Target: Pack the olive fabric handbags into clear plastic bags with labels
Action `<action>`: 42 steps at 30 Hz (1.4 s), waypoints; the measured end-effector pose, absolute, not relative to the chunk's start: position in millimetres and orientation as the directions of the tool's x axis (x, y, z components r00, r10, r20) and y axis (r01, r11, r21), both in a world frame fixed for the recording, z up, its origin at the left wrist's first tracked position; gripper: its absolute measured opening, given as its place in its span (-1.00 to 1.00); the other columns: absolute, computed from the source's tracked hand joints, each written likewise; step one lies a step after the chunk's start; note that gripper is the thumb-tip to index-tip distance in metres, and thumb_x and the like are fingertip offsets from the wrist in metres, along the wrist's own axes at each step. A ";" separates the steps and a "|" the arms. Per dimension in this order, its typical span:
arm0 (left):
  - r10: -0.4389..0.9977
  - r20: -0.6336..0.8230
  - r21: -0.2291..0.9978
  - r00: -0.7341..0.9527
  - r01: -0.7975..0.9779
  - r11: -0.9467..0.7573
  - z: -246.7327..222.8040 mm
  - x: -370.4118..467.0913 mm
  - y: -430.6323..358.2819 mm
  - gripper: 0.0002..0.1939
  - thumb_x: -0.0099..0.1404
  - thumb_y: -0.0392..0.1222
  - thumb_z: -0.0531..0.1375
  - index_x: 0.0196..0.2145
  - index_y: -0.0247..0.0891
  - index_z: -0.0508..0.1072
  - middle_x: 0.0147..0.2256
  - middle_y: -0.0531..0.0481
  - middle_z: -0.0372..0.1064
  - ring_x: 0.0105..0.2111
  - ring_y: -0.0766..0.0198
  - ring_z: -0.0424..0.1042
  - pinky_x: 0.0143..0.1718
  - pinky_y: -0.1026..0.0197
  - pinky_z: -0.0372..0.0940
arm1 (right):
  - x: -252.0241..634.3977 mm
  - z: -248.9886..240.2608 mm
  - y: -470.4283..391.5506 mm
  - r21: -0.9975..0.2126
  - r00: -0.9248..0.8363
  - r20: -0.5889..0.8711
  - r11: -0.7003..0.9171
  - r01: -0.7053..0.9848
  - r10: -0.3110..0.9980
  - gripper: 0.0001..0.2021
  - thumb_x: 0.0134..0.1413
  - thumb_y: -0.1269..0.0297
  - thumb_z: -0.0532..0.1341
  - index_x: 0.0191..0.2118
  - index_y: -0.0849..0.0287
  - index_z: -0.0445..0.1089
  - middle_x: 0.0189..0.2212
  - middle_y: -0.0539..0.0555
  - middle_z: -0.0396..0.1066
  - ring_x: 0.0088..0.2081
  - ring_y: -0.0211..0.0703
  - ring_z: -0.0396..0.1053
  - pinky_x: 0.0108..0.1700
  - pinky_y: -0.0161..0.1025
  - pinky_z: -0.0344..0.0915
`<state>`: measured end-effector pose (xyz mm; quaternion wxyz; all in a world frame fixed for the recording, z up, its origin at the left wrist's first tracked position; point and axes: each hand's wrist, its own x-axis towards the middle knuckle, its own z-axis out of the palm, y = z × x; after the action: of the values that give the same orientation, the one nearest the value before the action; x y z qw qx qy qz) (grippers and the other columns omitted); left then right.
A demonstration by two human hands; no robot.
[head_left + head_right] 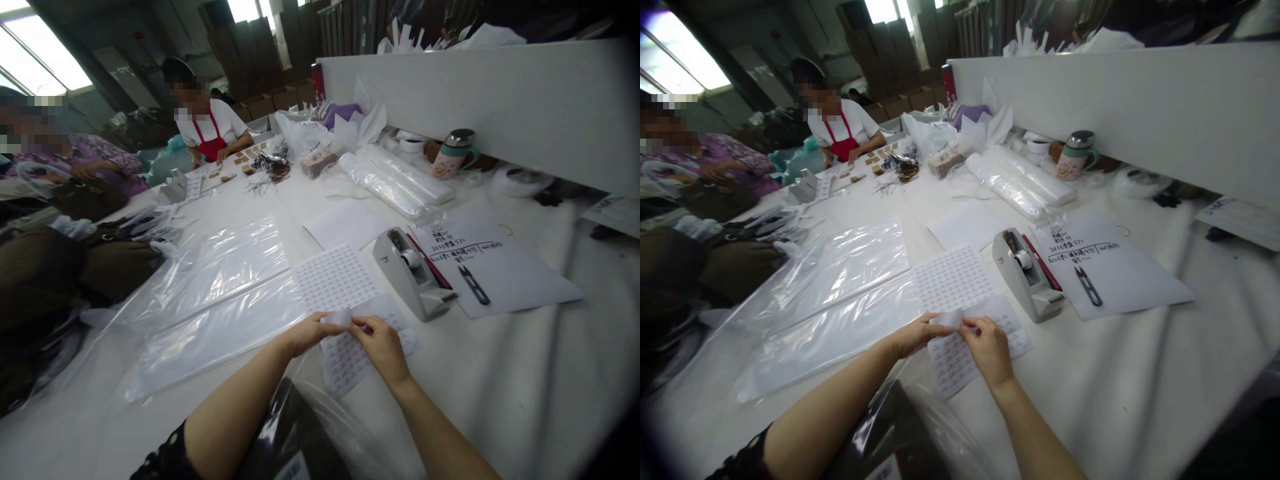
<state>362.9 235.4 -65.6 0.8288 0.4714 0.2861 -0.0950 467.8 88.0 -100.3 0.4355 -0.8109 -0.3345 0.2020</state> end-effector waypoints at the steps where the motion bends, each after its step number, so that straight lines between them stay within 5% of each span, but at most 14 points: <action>1: 0.142 -0.559 0.748 0.817 0.423 0.511 -63.3 362.0 233.8 -0.72 -0.01 -0.22 0.31 -0.29 -0.34 0.52 -0.29 -0.08 0.49 -0.23 0.11 0.43 -0.06 0.12 0.22 | 467.4 -98.4 88.2 -0.847 0.695 -0.042 -0.395 0.357 0.718 -0.79 0.04 0.15 0.19 -0.28 0.13 0.48 -0.32 0.06 0.47 -0.35 -0.11 0.38 -0.23 -0.18 0.29; 6: 0.218 -0.568 0.778 0.794 0.431 0.456 -57.0 357.1 227.6 -0.73 -0.02 -0.15 0.32 -0.34 -0.32 0.52 -0.42 -0.01 0.47 -0.41 0.20 0.42 -0.25 0.18 0.27 | 461.6 -91.7 89.5 -0.868 0.711 -0.022 -0.366 0.336 0.703 -0.77 0.04 0.11 0.17 -0.36 0.15 0.47 -0.37 0.11 0.47 -0.36 -0.08 0.37 -0.23 -0.18 0.28; 13: 0.278 -0.542 0.811 0.793 0.407 0.421 -54.2 355.9 221.5 -0.64 0.07 -0.02 0.26 -0.24 -0.32 0.51 -0.37 -0.03 0.47 -0.37 0.22 0.41 -0.25 0.21 0.27 | 450.5 -92.3 85.2 -0.903 0.769 -0.059 -0.363 0.232 0.637 -0.77 0.03 0.09 0.20 -0.37 0.16 0.44 -0.39 0.11 0.48 -0.35 -0.05 0.41 -0.23 -0.17 0.29; 23: 0.314 -0.513 0.859 0.799 0.473 0.197 -55.8 356.5 220.4 -0.59 0.20 0.07 0.08 -0.27 -0.33 0.50 -0.38 -0.09 0.46 -0.41 0.18 0.43 -0.31 0.16 0.32 | 442.6 -98.9 84.4 -0.960 0.749 -0.247 -0.263 -0.100 0.615 -0.75 -0.10 0.06 0.27 -0.49 0.16 0.40 -0.26 0.17 0.48 -0.22 0.01 0.41 -0.08 -0.10 0.27; 27: 0.443 -0.464 0.875 0.767 0.474 0.098 -43.8 353.6 238.5 -0.58 0.12 0.06 0.18 -0.19 -0.32 0.49 -0.21 -0.15 0.46 -0.21 0.08 0.42 -0.12 0.11 0.28 | 447.6 -91.4 78.7 -0.934 0.679 -0.348 -0.180 -0.307 0.647 -0.73 -0.13 0.06 0.28 -0.48 0.18 0.36 -0.23 0.16 0.45 -0.18 -0.03 0.40 -0.08 -0.14 0.30; 31: 0.701 -0.303 0.899 0.646 0.438 -0.016 8.5 310.0 266.9 -0.49 0.09 0.05 0.23 -0.03 -0.23 0.40 -0.02 -0.13 0.36 -0.01 0.05 0.29 0.06 0.06 0.13 | 447.9 -59.1 72.9 -0.896 0.593 -0.387 -0.137 -0.422 0.707 -0.71 -0.15 0.05 0.29 -0.39 0.18 0.34 -0.40 0.05 0.40 -0.35 -0.19 0.37 -0.22 -0.24 0.34; 35: 0.893 0.157 0.881 0.422 0.350 -0.320 83.3 200.8 251.2 -0.66 0.22 -0.02 0.15 -0.11 -0.24 0.43 -0.11 -0.09 0.40 -0.09 0.14 0.35 0.01 0.10 0.19 | 418.5 -11.8 73.9 -0.826 0.341 -0.427 -0.207 -0.525 0.837 -0.70 -0.17 0.08 0.35 -0.46 0.18 0.31 -0.68 -0.12 0.14 -0.63 -0.41 0.09 -0.57 -0.43 0.13; 38: 0.881 0.462 0.797 0.105 0.386 -0.464 111.3 111.0 199.5 -0.80 0.25 -0.16 0.13 -0.18 -0.23 0.43 -0.16 -0.05 0.40 -0.11 0.21 0.36 -0.02 0.17 0.22 | 376.0 19.4 81.6 -0.779 0.069 -0.471 -0.378 -0.499 0.879 -0.66 -0.19 0.06 0.38 -0.46 0.19 0.31 -0.76 -0.20 -0.05 -0.71 -0.48 -0.17 -0.69 -0.45 -0.17; 42: 0.834 0.549 0.689 -0.064 0.599 -0.407 86.0 32.2 118.8 -0.86 0.25 -0.29 0.12 -0.21 -0.22 0.40 -0.26 -0.03 0.38 -0.19 0.24 0.37 -0.10 0.19 0.26 | 298.5 47.7 96.1 -0.777 -0.222 -0.497 -0.544 -0.315 0.839 -0.61 -0.22 -0.01 0.37 -0.45 0.19 0.28 -0.79 -0.23 -0.06 -0.75 -0.51 -0.24 -0.71 -0.43 -0.30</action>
<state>32.2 118.8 86.0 0.1173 0.6738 0.5316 0.4996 298.5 96.1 47.7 0.3934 -0.4840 -0.2704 0.7334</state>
